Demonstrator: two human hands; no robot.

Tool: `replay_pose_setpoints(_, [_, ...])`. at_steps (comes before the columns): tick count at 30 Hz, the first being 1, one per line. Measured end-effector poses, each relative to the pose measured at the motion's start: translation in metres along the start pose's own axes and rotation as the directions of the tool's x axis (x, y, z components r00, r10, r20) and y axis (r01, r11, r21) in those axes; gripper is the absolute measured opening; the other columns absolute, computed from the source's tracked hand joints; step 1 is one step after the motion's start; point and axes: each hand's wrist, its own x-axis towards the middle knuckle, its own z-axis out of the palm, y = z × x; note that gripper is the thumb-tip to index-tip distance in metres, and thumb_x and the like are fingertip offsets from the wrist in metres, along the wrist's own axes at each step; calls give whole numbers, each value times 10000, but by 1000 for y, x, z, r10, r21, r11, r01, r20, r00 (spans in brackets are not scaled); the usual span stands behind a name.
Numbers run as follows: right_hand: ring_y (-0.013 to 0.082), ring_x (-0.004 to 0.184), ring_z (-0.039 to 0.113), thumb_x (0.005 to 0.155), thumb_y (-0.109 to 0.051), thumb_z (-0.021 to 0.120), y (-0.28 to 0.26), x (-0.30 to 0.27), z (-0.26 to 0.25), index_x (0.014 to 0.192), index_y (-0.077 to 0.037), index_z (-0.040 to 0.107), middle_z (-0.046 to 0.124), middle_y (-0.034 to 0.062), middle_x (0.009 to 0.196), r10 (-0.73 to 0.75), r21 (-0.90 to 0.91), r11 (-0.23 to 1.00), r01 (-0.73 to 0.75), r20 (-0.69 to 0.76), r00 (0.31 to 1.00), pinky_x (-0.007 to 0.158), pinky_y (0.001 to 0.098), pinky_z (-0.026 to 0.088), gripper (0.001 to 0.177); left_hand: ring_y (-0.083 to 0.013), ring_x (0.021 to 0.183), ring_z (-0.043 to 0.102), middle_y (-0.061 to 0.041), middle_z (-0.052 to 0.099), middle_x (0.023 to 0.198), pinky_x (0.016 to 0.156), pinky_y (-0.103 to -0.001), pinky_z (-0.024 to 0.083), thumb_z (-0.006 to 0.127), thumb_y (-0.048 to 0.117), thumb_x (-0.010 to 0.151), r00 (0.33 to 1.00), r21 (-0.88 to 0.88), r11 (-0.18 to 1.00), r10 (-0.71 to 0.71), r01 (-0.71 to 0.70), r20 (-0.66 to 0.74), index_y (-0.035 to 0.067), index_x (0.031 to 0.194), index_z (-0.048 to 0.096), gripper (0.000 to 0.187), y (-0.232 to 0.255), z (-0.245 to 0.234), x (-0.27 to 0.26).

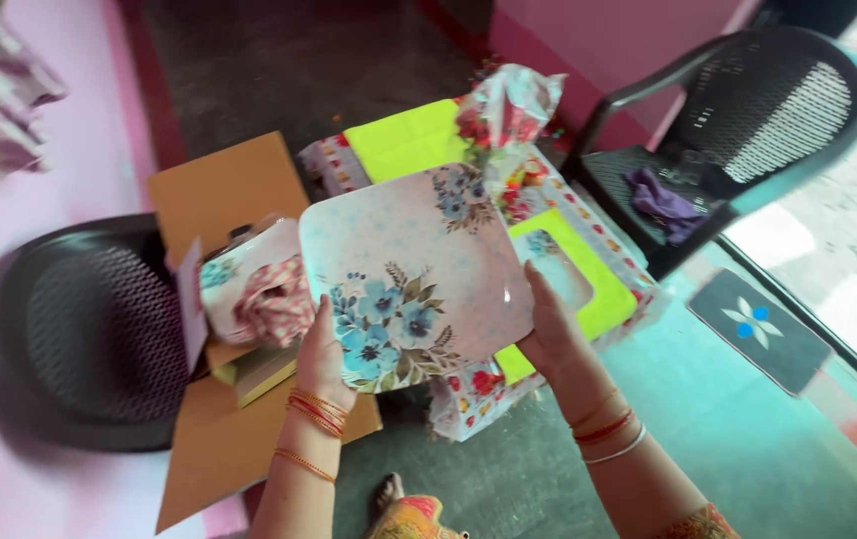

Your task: The person opens a cardboard box containing square plates, removes them one by one, and wipes each plate with a cloth. The person places the cleaned plates on a table covered with a patterned tablecloth and yellow napkins.

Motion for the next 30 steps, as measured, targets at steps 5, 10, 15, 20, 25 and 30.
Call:
replay_pose_setpoints(5, [250,1138,667,1039,-453,421,57,36,53,1310,-6,602,685,130,1273,177,-21,984,-176,108,978,1036,427,515,554,-214,1051,673,-73,697,1220,900,-404,561,502,453,1027,932,108,982,179,-152,-315,20,1348,599,547,38,-65,-14])
replay_pose_setpoints(10, [281,1179,632,1058,-307,476,168,111,48,1316,-9,595,674,141,1275,262,-99,964,-246,219,940,1048,442,523,412,-197,1083,632,-85,677,1243,900,-361,544,524,504,1024,774,192,942,335,-274,-537,-14,1357,622,623,88,-136,-24])
replay_pose_setpoints(15, [332,1259,600,866,-279,679,262,145,91,1412,-71,523,605,127,1419,-55,-824,505,258,268,962,994,431,510,605,-108,1091,539,27,563,1270,846,-352,412,493,595,1035,549,284,937,348,-201,-760,99,1412,542,625,150,-184,-40])
replay_pose_setpoints(20, [485,1392,403,737,-309,891,239,136,175,1531,-130,419,371,223,1562,-171,-867,-325,377,446,878,1032,597,381,940,-68,727,343,77,392,838,621,-297,299,540,565,1100,530,377,870,494,-319,-690,-24,1163,578,594,148,-250,-25])
replay_pose_setpoints(25, [339,1171,644,611,-232,872,259,195,107,1372,-146,612,660,158,1312,-51,-865,-279,417,447,893,933,418,532,808,-39,595,269,104,328,656,533,-262,245,554,535,1049,493,438,827,561,-351,-665,-3,1040,668,550,161,-251,-20])
replay_pose_setpoints(30, [151,638,719,685,-250,880,183,183,172,956,-59,829,780,105,756,-38,-919,-134,371,379,925,636,321,584,336,-57,515,284,70,333,572,467,-286,247,534,553,998,502,514,813,576,-272,-645,3,1046,696,575,161,-252,-7])
